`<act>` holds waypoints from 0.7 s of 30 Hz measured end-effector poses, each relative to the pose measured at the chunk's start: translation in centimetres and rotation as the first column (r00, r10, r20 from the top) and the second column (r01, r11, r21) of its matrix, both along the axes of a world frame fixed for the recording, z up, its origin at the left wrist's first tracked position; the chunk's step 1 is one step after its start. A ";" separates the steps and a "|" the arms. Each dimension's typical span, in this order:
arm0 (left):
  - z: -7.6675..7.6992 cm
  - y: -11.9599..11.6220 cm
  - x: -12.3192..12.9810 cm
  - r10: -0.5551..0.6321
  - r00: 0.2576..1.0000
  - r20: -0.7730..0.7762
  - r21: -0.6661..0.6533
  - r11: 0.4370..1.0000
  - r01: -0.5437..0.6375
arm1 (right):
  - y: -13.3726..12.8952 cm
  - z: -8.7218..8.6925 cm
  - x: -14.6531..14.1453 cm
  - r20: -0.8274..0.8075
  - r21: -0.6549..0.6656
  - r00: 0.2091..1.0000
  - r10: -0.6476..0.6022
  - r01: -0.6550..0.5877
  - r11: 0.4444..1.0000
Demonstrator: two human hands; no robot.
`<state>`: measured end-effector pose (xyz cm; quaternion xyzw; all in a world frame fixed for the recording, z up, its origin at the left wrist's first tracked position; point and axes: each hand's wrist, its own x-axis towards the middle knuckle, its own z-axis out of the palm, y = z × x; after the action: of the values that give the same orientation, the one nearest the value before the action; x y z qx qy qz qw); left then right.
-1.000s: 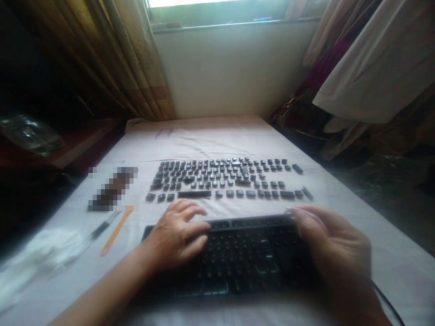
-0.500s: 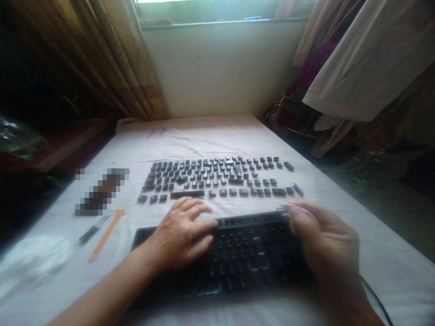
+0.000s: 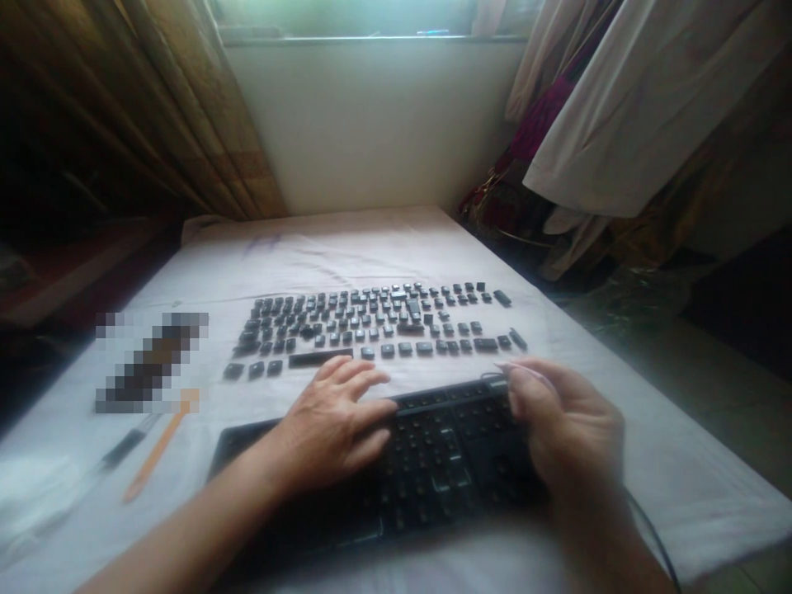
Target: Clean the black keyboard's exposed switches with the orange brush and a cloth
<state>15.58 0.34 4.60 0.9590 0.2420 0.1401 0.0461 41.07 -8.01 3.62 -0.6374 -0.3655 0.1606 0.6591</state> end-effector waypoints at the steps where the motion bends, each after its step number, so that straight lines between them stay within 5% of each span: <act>1: 0.0 0.0 0.1 0.004 1.000 -0.007 -0.006 1.000 -0.004 | 0.1 0.0 0.0 -0.030 0.023 1.000 0.006 -0.005 1.000; 7: 0.1 0.2 0.8 0.000 0.999 -0.041 -0.028 1.000 -0.001 | 0.5 0.0 0.0 -0.239 0.171 0.969 0.066 -0.025 0.985; 21: 0.5 0.4 2.7 -0.048 0.997 -0.057 -0.015 0.999 0.047 | 0.4 -0.3 0.2 -0.241 0.126 0.968 0.075 -0.045 0.991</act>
<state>18.27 0.78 5.06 0.9677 0.2215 0.1097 0.0492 41.23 -7.58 3.37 -0.5607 -0.3095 0.2358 0.7309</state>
